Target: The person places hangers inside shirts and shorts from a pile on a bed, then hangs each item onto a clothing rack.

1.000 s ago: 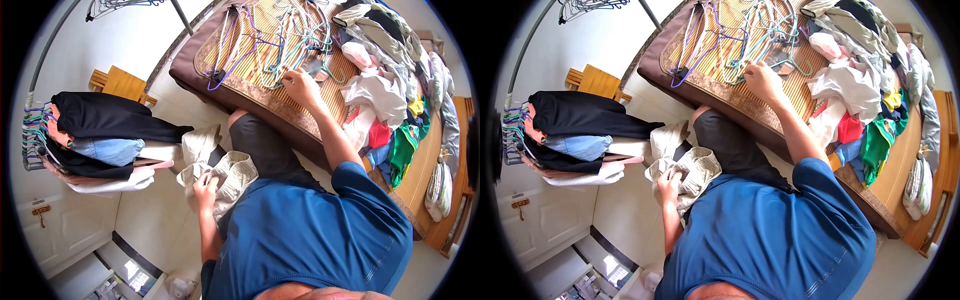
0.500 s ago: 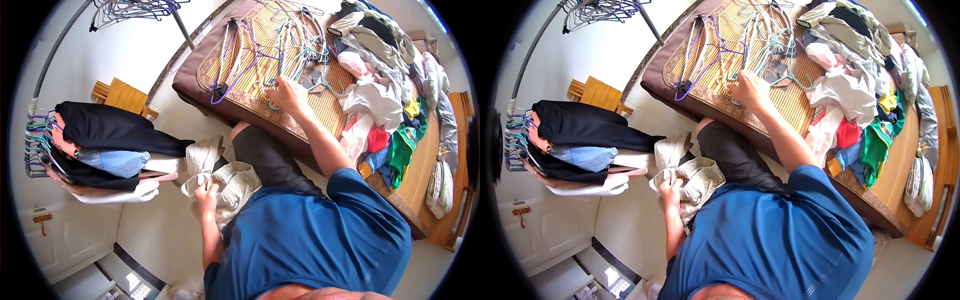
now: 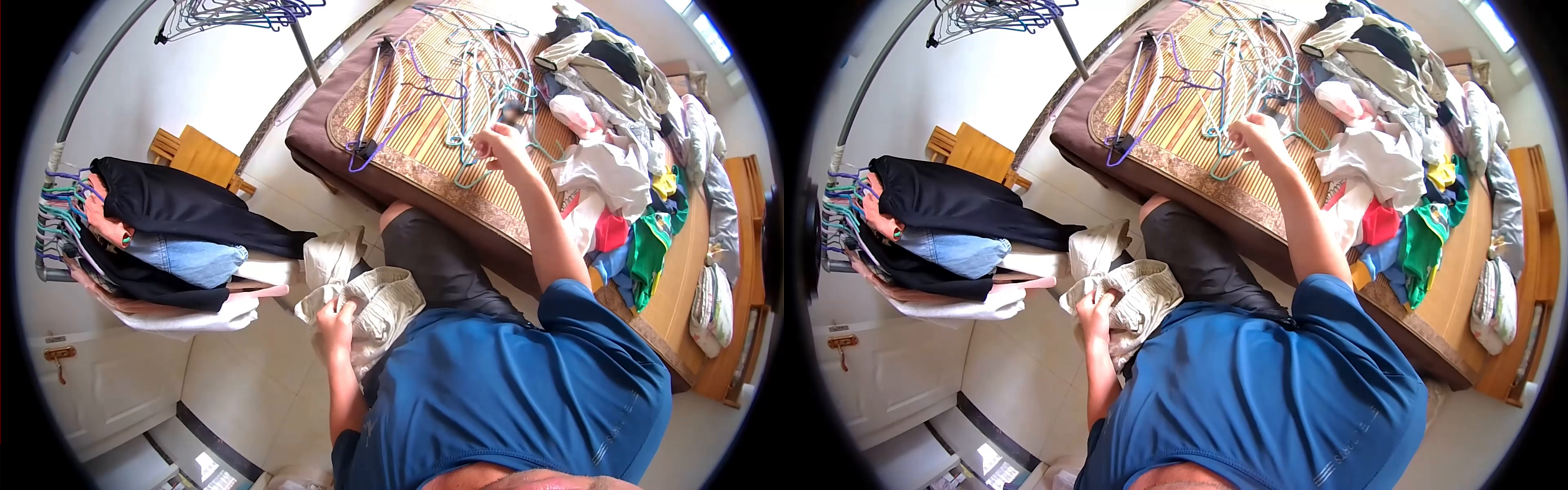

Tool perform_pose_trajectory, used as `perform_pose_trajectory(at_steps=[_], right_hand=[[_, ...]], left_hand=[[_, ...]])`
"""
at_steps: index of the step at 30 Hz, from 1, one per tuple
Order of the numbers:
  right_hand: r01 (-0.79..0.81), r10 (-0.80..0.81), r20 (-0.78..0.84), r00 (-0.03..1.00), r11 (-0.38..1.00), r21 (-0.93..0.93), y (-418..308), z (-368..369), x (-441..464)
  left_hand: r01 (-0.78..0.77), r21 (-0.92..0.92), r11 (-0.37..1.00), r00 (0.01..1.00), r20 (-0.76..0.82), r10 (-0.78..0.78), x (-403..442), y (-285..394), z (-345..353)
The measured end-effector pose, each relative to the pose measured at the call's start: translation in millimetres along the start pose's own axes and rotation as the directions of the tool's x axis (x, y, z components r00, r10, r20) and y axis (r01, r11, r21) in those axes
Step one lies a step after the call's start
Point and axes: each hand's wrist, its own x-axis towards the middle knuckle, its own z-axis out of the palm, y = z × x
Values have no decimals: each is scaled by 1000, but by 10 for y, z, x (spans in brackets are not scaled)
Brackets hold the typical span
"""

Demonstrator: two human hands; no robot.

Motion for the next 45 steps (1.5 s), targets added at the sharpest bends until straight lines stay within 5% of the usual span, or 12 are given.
perform_pose_trajectory(at_steps=[3, 6, 11, 16, 18, 21, 23, 25, 27, 32, 41, 45], right_hand=[[-44, 14, 91, 996, 937, 346, -81, -30, -56], [-2, -43, 106, 993, 921, 390, -128, -47, -98], [129, -127, -21, 992, 962, 240, -114, -137, -53], [453, -512, -296, 807, 857, -247, 95, -302, 18], [469, -442, -305, 844, 883, 16, -3, -291, -211], [426, -438, -49, 897, 833, 352, -128, -372, -598], [223, -277, 87, 957, 892, 394, -386, -334, -1072], [112, -311, 407, 859, 890, 443, -340, -476, -1251], [45, -235, 588, 774, 946, 320, -253, -599, -1381], [112, -75, 845, 530, 994, 18, -223, -732, -1559], [175, 160, 854, 496, 944, -278, -277, -928, -1612], [288, 198, 851, 485, 883, -370, -353, -778, -1577]], left_hand=[[-78, -127, 989, 997, 17, 81, 45, -74, 34], [-64, -154, 986, 998, 10, 67, 52, -117, 27], [-78, -187, 979, 997, -10, 78, 18, -114, 25], [-78, -196, 977, 997, -9, 78, -23, -56, 45], [-134, -149, 980, 991, -10, 134, -59, 21, 36], [-142, -96, 985, 990, 7, 143, -112, 213, -19], [-148, -189, 971, 988, -78, 135, -95, 342, 26], [-204, -304, 931, 977, -124, 173, 17, 421, 8], [-325, -301, 897, 941, -196, 275, 128, 524, -52], [-317, -184, 930, 917, -311, 251, 227, 838, -136], [-266, -59, 962, 857, -471, 208, 204, 940, -262], [-300, 58, 952, 886, -352, 301, 139, 924, -274]])
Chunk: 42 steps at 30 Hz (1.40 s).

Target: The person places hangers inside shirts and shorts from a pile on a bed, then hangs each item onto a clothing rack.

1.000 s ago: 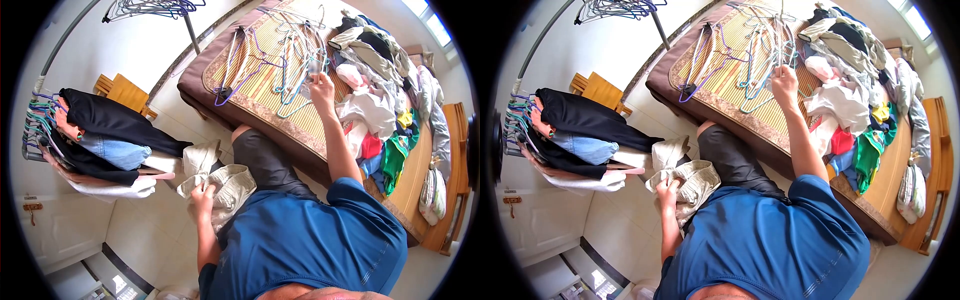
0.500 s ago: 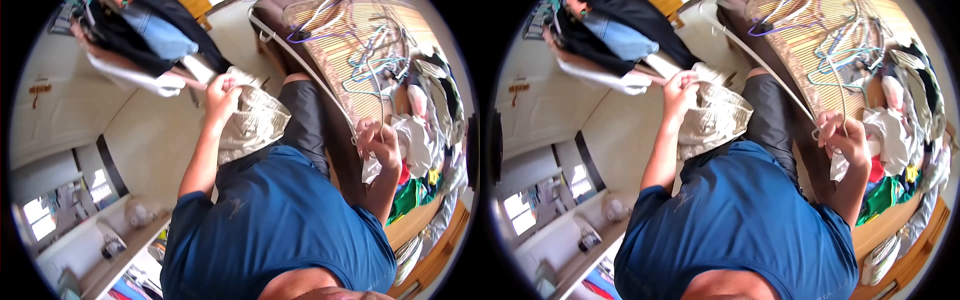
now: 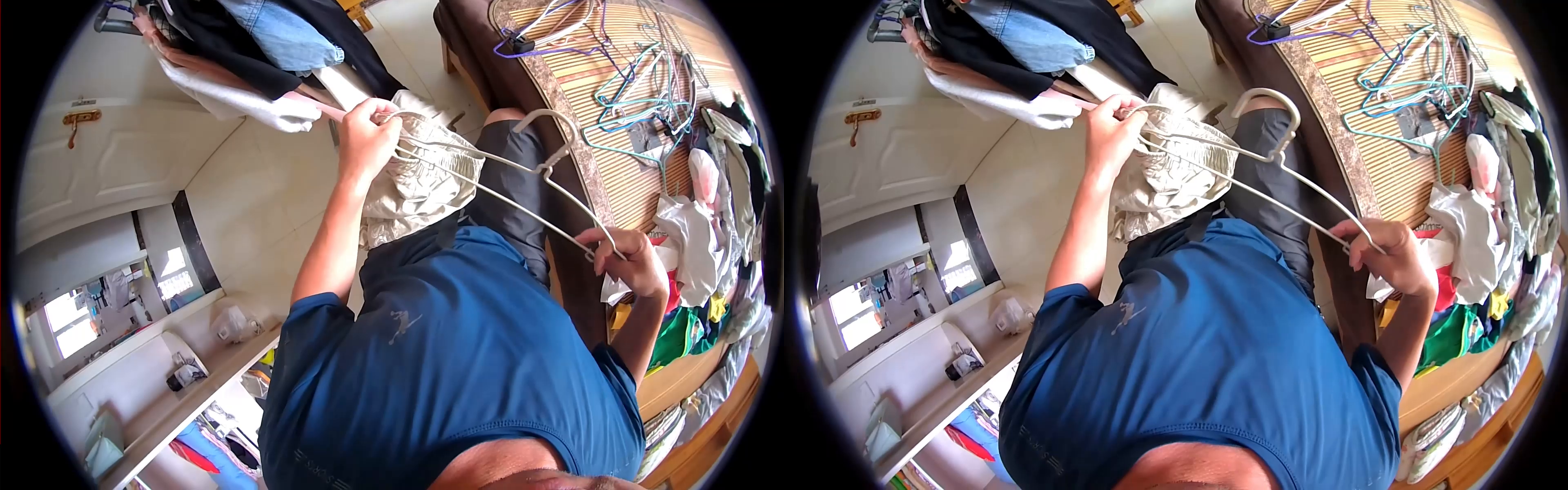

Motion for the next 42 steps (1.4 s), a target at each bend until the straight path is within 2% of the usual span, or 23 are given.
perform_pose_trajectory(at_steps=[1, 2, 4, 5, 6, 8, 10, 13, 15, 16, 18, 20, 22, 23, 28, 30, 32, 37, 42], right_hand=[[65, -66, -15, 998, 997, -44, 38, -11, 48], [156, -157, -26, 987, 986, -51, 50, -25, 99], [190, -195, -60, 979, 978, -83, 73, -84, 145], [128, -135, -53, 989, 985, -117, 8, -121, 148], [132, -139, -51, 989, 984, -118, -76, -160, 123], [93, -118, -144, 983, 981, -169, -208, -223, 89], [217, -262, -165, 951, 943, -252, -166, -335, 49], [171, -221, -175, 959, 949, -264, -258, -373, 55], [134, -174, -127, 977, 954, -269, -336, -330, 112], [134, -173, -127, 977, 953, -270, -319, -317, 138], [244, -279, -137, 950, 942, -228, -243, -259, 215], [229, -259, -118, 959, 949, -219, -209, -275, 258], [197, -219, -74, 973, 952, -233, -208, -266, 309], [197, -220, -76, 973, 953, -232, -212, -249, 336], [284, -292, -11, 956, 939, -196, -215, -103, 567], [180, -179, 9, 984, 980, -85, -241, 0, 642], [117, -115, 33, 993, 991, -68, -211, 26, 726], [135, -132, 46, 990, 988, -71, -202, 231, 937], [209, -204, 118, 972, 977, -33, -176, 492, 1238]], left_hand=[[-64, 92, 994, 998, 17, 63, -23, 19, -6], [-65, 95, 993, 998, 17, 63, -43, 56, -19], [-161, 145, 976, 986, 66, 153, -79, 156, -66], [-155, 140, 978, 985, 102, 141, -97, 196, -98], [-155, 142, 978, 985, 98, 142, -109, 224, -127], [-254, 170, 952, 967, 69, 245, -128, 262, -182], [-248, 193, 950, 969, 73, 238, -129, 249, -242], [-265, 170, 949, 964, 57, 259, -128, 129, -247], [-99, 19, 995, 994, 48, 98, -144, 64, -234], [-98, 18, 995, 994, 48, 97, -139, 60, -231], [-23, -66, 998, 1000, -18, 21, -136, 46, -235], [-23, -67, 997, 999, -31, 21, -154, 54, -226], [-128, -12, 992, 989, -72, 127, -176, 76, -217], [-130, -11, 991, 989, -70, 129, -192, 106, -213], [-211, 47, 976, 972, -92, 215, -281, 324, -204], [-201, 27, 979, 975, -92, 203, -315, 407, -197], [-191, 13, 982, 977, -95, 191, -331, 478, -231], [-206, -90, 974, 978, 2, 207, -395, 601, -304], [-188, -59, 980, 980, 51, 191, -470, 679, -309]])
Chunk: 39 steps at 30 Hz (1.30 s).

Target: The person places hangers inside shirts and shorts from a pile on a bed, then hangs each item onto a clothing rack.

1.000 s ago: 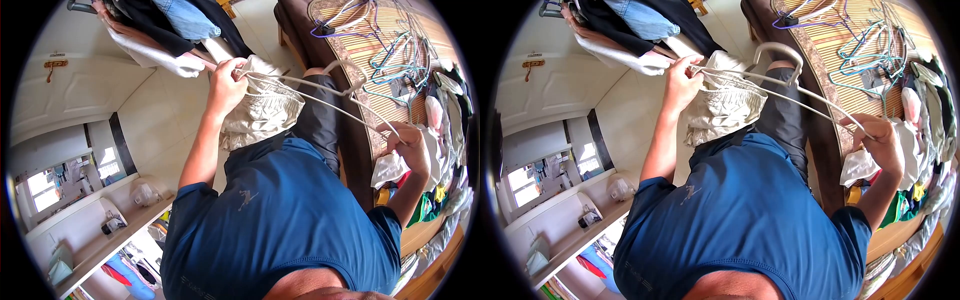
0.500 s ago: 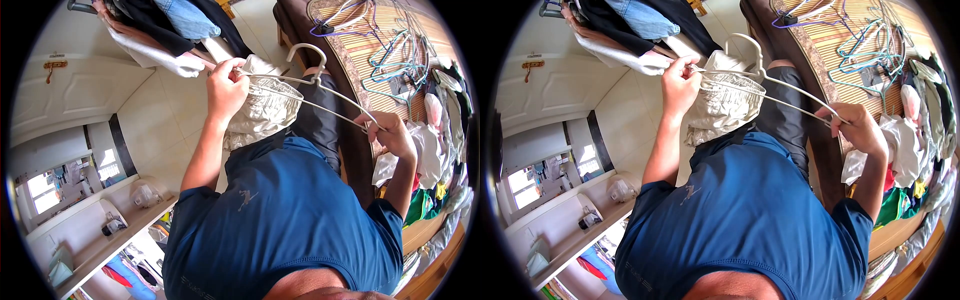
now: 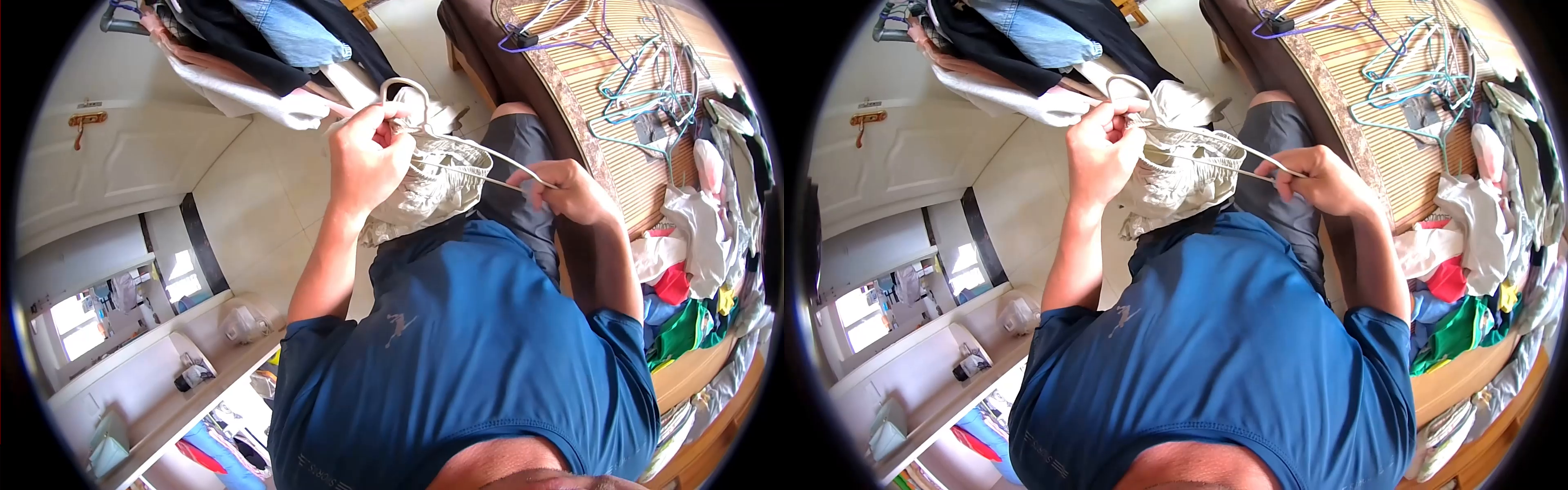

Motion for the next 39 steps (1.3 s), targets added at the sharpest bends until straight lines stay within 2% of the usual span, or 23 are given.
perform_pose_trajectory(at_steps=[2, 4, 5, 6, 8, 9, 12, 14, 15, 16, 18, 19, 20, 23, 27, 32, 35, 36, 37, 39], right_hand=[[-13, 13, 3, 1000, 1000, 2, 43, 33, 105], [166, -166, -35, 986, 986, -6, 171, 93, 226], [90, -90, -20, 996, 996, 13, 184, 88, 246], [86, -86, -22, 996, 996, 15, 173, 87, 268], [18, -19, 15, 1000, 999, 49, 176, 85, 301], [13, -14, 13, 1000, 999, 52, 194, 79, 317], [74, -74, 3, 997, 996, 49, 267, 70, 355], [140, -132, -50, 990, 965, 223, 294, 88, 375], [26, -17, -31, 999, 942, 334, 348, 77, 398], [16, 13, -77, 997, 932, 361, 378, 78, 402], [139, -30, -214, 976, 847, 514, 379, 93, 363], [135, -3, -234, 972, 823, 552, 356, 80, 342], [222, -28, -320, 947, 776, 590, 378, 127, 351], [238, -24, -350, 936, 777, 582, 447, 176, 384], [243, -81, -309, 948, 811, 532, 536, 167, 393], [240, -97, -278, 956, 806, 542, 478, 132, 401], [261, -104, -308, 946, 809, 527, 466, 154, 419], [308, -135, -371, 919, 832, 461, 465, 169, 431], [352, -169, -431, 886, 851, 389, 466, 179, 439], [341, -134, -447, 884, 840, 423, 461, 179, 455]], left_hand=[[-69, 37, 997, 997, -26, 70, -24, -30, 28], [-100, 24, 995, 995, -13, 101, 3, -77, 8], [-133, 14, 991, 991, -4, 134, 16, -99, -15], [-132, 11, 991, 991, 0, 132, 25, -95, -42], [-220, 126, 967, 973, 106, 207, 37, -34, -110], [-240, 193, 951, 966, 148, 214, 35, 10, -139], [-321, 205, 925, 943, 156, 293, 46, -102, -136], [-360, 200, 911, 929, 168, 330, 58, -166, -145], [-314, 179, 932, 946, 147, 290, 46, -160, -151], [-269, 156, 950, 960, 129, 250, 60, -163, -162], [-341, 171, 924, 940, 87, 331, 113, -229, -199], [-321, 161, 933, 947, 85, 311, 122, -230, -207], [-299, 153, 942, 954, 78, 290, 123, -228, -207], [-289, 182, 940, 957, 78, 279, 111, -214, -168], [-236, 144, 961, 972, 29, 234, 97, -187, -145], [-299, 247, 922, 954, 52, 295, 98, -207, -176], [-372, 263, 890, 926, 35, 376, 118, -269, -184], [-370, 263, 891, 926, 34, 375, 115, -269, -200], [-320, 274, 907, 943, -1, 332, 113, -263, -218], [-241, 280, 929, 963, -54, 266, 108, -258, -260]])
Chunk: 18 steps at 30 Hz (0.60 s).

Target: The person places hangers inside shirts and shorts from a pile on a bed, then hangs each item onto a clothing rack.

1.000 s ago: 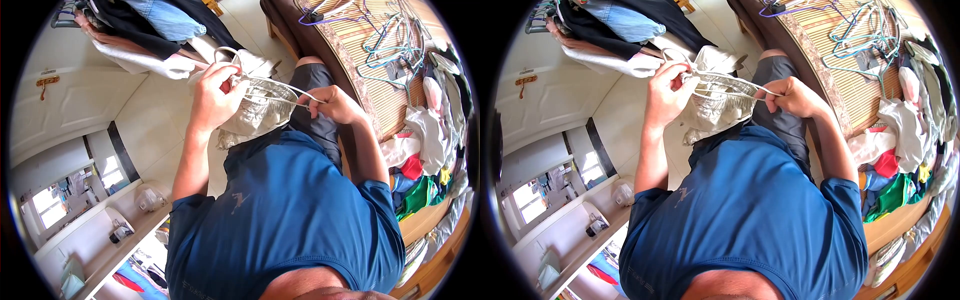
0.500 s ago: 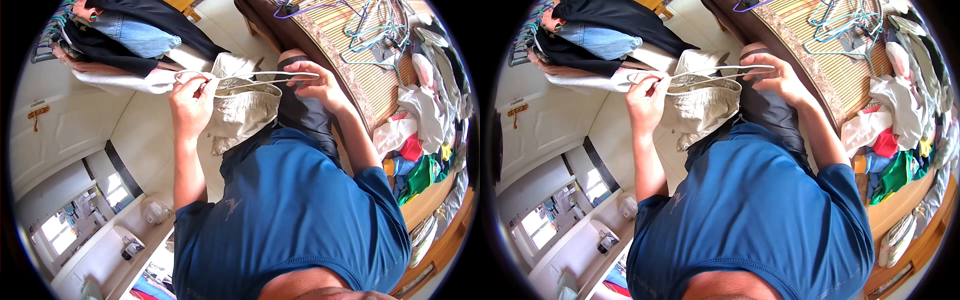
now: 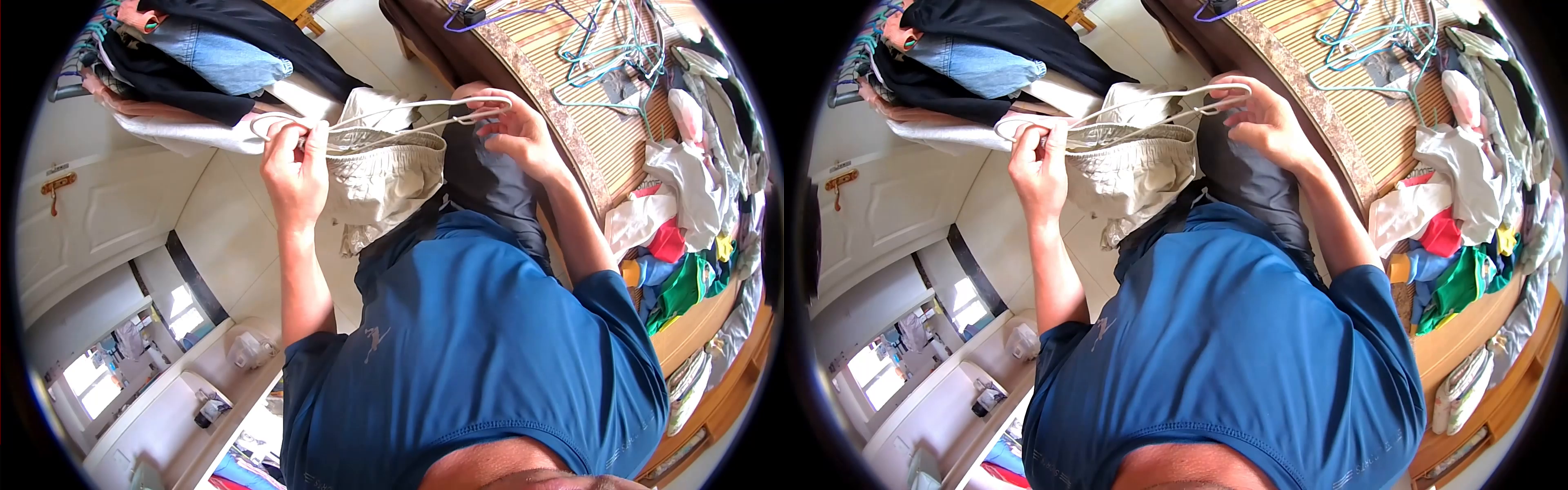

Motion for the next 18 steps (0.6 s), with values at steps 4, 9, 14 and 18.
perform_pose_trajectory(at_steps=[4, 9, 14, 18], right_hand=[[-72, 70, -52, 996, 996, -43, 231, 3, 23], [-227, 208, -106, 972, 947, -226, 325, 258, 45], [-336, 311, -126, 942, 863, -377, 379, 455, 176], [-422, 445, -39, 895, 815, -397, 291, 548, 238]], left_hand=[[28, -7, 1000, 999, -36, -29, 24, 25, -49], [-9, -51, 999, 998, -65, 5, 20, 66, -29], [-38, -77, 996, 996, -87, 31, 1, 161, -44], [-38, -62, 997, 996, -88, 33, -12, 170, -116]])
